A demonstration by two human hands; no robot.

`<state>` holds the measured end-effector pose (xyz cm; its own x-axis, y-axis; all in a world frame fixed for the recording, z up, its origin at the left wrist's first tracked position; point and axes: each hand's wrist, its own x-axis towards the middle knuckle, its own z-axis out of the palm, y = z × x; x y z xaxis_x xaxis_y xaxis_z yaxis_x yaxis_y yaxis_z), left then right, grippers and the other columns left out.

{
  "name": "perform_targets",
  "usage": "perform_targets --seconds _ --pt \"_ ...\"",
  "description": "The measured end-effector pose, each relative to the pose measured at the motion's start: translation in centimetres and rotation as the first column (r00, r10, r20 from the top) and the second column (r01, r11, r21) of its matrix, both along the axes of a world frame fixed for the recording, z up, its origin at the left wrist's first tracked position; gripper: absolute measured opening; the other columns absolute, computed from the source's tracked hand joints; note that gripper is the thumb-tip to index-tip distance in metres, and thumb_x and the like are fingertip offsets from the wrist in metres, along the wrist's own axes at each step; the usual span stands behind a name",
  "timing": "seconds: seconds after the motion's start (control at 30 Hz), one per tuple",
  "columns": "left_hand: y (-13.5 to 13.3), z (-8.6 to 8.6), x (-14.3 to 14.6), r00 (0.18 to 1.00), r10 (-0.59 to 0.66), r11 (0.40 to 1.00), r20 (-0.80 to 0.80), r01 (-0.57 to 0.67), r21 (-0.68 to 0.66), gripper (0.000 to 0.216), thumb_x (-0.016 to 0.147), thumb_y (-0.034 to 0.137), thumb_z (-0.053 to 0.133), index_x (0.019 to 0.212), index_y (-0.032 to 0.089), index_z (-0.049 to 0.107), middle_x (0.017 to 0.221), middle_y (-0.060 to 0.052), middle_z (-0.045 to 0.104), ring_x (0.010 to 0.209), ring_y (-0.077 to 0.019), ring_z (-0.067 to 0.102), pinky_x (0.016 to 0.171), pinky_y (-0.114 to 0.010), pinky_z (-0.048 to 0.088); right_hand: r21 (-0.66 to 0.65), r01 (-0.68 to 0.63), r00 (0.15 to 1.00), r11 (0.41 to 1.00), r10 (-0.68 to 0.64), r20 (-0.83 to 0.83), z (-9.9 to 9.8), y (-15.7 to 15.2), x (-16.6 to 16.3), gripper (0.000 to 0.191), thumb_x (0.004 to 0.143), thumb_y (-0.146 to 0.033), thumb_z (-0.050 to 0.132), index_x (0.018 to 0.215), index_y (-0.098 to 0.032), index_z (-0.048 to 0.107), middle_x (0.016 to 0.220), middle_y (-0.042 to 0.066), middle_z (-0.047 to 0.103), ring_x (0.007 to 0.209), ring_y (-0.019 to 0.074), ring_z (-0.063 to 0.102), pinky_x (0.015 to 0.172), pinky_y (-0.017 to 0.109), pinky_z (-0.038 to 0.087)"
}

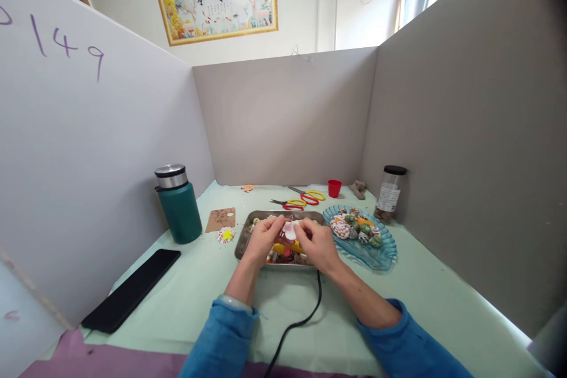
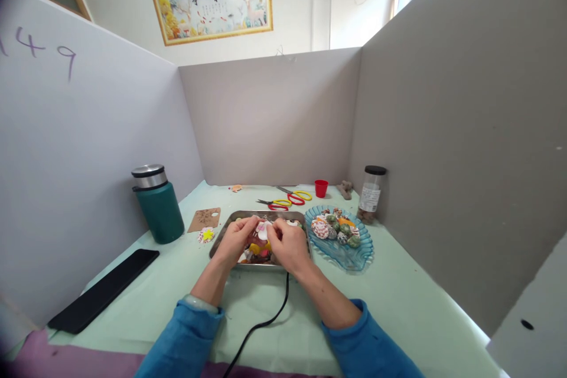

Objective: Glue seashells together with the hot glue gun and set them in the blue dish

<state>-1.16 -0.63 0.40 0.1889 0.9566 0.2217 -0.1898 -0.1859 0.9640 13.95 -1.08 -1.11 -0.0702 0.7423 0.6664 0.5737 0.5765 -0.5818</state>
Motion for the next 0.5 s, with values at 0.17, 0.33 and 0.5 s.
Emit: perform_targets --seconds 0.17,0.33,0.5 --pt "-0.19 0.13 -0.10 0.999 0.035 0.999 0.002 -0.036 0.034 0.035 0.067 0.046 0.074 0.067 0.014 0.061 0.060 0.001 0.060 0.051 -0.0110 0.058 0.055 -0.024 0.050 -0.017 -0.016 1.000 1.000 0.016 0.008 0.03 -0.10 0.05 0.032 0.089 -0.038 0.045 0.063 -0.019 0.050 0.053 -0.003 0.050 0.051 0.0111 0.044 0.055 0.022 0.030" --pt "-0.17 0.22 -0.22 0.996 0.084 0.996 -0.014 -0.084 0.033 0.035 0.065 0.046 0.075 0.065 0.013 0.062 0.058 0.000 0.061 0.050 -0.0111 0.057 0.053 -0.023 0.050 -0.034 -0.017 0.998 0.999 0.019 0.061 0.40 -0.23 -0.03 0.034 0.089 -0.037 0.044 0.061 -0.019 0.049 0.053 -0.003 0.051 0.051 0.0108 0.043 0.054 0.023 0.028" --pt "0.09 0.06 -0.10 0.999 0.037 0.999 -0.019 -0.037 0.002 0.040 0.072 0.051 0.068 0.079 0.012 0.066 0.063 -0.003 0.066 0.054 -0.0139 0.062 0.058 -0.025 0.053 -0.026 0.006 0.998 1.000 -0.004 0.055 0.31 -0.01 0.11 0.038 0.092 -0.038 0.040 0.060 -0.020 0.048 0.052 -0.002 0.051 0.052 0.0114 0.046 0.055 0.023 0.029"
